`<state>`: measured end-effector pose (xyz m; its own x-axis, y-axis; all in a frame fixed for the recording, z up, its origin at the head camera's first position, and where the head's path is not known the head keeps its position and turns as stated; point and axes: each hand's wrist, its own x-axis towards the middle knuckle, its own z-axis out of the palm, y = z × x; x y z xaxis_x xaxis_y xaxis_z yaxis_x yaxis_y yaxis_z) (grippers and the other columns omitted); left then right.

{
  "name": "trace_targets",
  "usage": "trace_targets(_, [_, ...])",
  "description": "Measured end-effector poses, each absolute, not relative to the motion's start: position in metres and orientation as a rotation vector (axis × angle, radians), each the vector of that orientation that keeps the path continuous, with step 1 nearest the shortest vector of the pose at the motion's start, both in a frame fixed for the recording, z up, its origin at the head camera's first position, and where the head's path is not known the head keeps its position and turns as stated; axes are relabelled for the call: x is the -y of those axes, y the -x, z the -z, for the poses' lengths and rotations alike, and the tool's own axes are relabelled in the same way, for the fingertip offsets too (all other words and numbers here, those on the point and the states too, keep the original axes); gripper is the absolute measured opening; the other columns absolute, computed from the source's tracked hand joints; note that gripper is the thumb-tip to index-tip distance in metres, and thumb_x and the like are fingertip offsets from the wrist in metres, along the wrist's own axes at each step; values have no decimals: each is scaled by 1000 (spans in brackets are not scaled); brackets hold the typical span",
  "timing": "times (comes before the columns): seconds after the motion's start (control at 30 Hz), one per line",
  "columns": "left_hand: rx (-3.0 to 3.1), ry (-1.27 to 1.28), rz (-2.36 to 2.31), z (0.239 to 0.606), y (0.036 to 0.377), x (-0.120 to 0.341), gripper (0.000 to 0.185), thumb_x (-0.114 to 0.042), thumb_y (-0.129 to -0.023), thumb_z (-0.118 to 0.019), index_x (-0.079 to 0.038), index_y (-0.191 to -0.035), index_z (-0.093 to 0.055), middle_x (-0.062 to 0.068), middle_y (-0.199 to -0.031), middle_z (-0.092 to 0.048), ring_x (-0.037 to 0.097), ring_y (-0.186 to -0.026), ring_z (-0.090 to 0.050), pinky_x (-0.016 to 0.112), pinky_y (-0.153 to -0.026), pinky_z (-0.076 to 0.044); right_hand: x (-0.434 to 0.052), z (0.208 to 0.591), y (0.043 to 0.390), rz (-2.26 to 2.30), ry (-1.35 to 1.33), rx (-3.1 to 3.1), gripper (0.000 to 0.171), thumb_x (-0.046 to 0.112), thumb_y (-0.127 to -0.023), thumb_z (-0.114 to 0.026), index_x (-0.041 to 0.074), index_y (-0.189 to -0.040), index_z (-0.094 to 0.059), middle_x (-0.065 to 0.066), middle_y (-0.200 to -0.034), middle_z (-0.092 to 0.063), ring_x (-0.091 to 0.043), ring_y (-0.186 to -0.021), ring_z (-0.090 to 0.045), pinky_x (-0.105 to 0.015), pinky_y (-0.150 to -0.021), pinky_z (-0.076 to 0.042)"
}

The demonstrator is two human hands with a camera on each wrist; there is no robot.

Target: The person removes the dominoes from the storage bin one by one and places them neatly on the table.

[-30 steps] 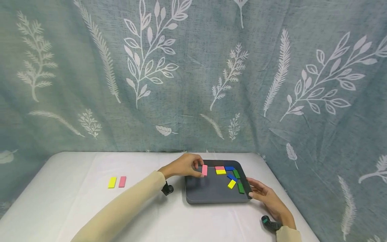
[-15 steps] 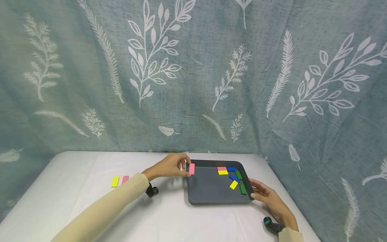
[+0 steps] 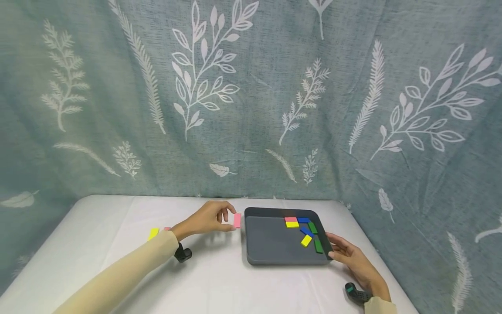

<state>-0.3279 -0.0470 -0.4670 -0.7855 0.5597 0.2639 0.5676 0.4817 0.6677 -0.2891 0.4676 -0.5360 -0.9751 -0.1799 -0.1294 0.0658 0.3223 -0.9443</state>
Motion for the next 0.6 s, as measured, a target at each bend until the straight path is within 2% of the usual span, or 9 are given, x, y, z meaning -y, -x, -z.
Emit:
trace_targets(0.17, [2715,959,1234,473,323,61,41,-37,-84,-87,-21,-116,-70,-6,-89,-64,13,-68,-57,28,-64,-49,-469,537,289,1719,115,-2376,71,23,-95,-77,14,-156,-43,-12,-156,-45,-22,-127,-56,-28,-98,-49])
trace_targets(0.43, [2731,880,1228,482,318,89,42,-38,-83,-88,-22,-117,-70,-7,-87,-63,20,-66,-57,28,-61,-47,-468,537,289,1711,92,-2376,72,23,-94,-77,14,-157,-42,-11,-158,-43,-19,-127,-56,-27,-98,-48])
trace_targets(0.6, [2750,818,1217,488,316,109,41,-35,-83,-88,-23,-118,-70,-5,-85,-62,14,-62,-55,29,-60,-48,-468,537,290,1693,95,-2394,72,24,-95,-77,14,-157,-43,-11,-157,-44,-18,-126,-57,-27,-98,-48])
